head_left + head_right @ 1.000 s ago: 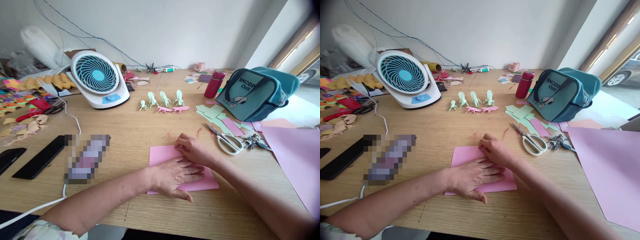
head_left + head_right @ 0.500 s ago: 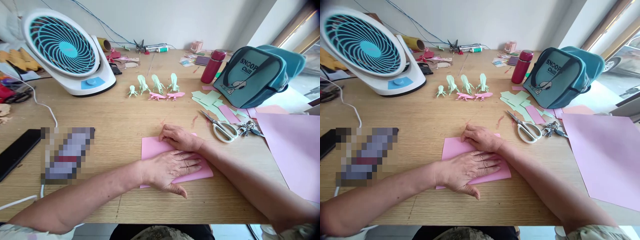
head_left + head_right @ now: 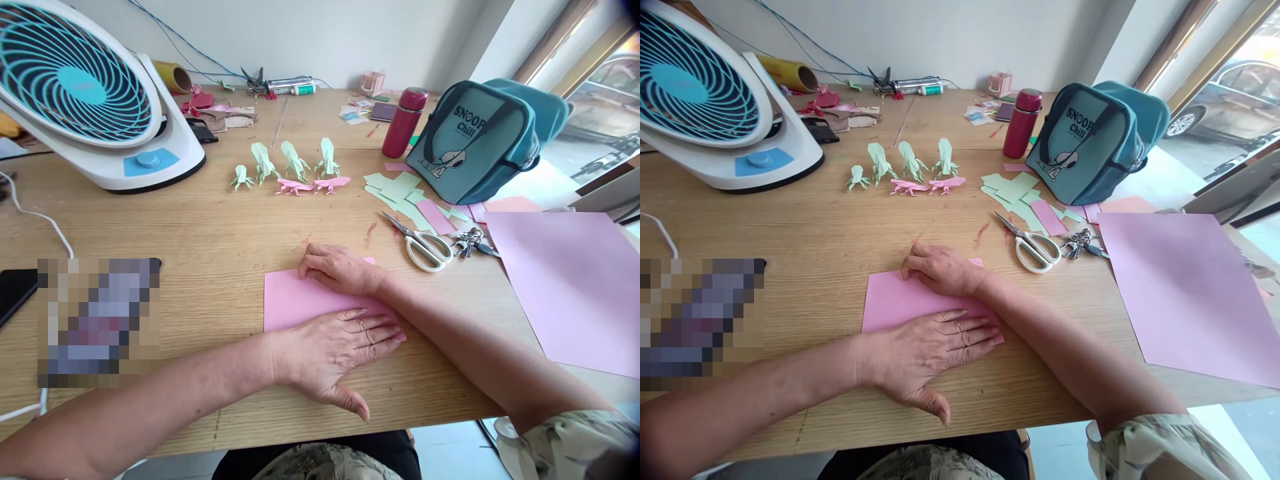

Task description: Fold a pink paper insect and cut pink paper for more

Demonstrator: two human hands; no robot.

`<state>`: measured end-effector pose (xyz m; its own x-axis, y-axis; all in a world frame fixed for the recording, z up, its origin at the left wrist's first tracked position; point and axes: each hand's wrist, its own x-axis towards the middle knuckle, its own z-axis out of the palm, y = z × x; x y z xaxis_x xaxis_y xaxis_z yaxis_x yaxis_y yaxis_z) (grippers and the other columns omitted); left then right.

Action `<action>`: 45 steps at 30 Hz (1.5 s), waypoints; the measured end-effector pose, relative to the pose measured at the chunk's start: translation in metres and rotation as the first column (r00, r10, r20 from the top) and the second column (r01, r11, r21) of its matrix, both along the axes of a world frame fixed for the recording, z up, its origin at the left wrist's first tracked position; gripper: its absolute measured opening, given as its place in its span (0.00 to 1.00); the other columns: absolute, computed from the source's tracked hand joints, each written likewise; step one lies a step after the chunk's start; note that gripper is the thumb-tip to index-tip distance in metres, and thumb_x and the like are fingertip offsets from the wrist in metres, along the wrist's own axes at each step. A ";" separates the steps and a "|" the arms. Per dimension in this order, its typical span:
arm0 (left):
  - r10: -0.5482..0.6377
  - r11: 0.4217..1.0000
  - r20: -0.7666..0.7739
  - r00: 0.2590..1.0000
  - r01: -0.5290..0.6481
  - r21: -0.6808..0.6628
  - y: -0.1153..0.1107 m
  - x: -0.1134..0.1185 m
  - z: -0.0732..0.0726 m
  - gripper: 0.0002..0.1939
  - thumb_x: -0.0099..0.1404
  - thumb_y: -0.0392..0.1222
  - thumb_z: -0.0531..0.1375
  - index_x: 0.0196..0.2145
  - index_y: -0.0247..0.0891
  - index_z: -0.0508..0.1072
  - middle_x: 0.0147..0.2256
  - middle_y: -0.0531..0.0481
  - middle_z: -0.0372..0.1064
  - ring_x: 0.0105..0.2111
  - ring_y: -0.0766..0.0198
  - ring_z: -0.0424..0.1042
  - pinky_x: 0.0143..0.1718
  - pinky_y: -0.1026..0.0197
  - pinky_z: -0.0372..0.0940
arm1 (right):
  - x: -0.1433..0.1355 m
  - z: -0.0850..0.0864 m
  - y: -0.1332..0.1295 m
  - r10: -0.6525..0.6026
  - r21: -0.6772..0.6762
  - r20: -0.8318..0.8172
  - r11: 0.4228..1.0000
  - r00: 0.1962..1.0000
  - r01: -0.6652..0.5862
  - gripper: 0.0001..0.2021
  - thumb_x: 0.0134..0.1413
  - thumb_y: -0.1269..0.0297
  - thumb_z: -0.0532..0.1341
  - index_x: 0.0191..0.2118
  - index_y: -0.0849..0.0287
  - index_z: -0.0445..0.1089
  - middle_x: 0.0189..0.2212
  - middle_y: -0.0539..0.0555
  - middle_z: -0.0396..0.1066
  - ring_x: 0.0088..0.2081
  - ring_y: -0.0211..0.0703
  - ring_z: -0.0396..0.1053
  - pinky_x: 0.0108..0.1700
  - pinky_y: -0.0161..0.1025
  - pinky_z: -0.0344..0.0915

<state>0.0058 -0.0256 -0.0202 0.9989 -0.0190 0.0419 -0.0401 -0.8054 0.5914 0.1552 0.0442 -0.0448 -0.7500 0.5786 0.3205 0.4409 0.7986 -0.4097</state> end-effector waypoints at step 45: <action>0.808 0.439 0.046 0.588 -0.652 0.618 -0.140 -0.068 -0.019 0.52 0.64 0.70 0.46 0.69 0.24 0.37 0.68 0.31 0.42 0.69 0.45 0.42 0.65 0.50 0.44 | 0.003 -0.005 0.001 0.022 -0.017 -0.025 1.000 0.999 -0.023 0.10 0.60 0.76 0.52 0.41 0.58 0.69 0.39 0.56 0.67 0.40 0.45 0.65 0.44 0.39 0.61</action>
<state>-0.0624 -0.1657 -0.0396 0.6194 0.7822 0.0675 0.7850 -0.6185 -0.0354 0.1585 0.0455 -0.0497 -0.7548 0.5673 0.3294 0.4123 0.8009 -0.4343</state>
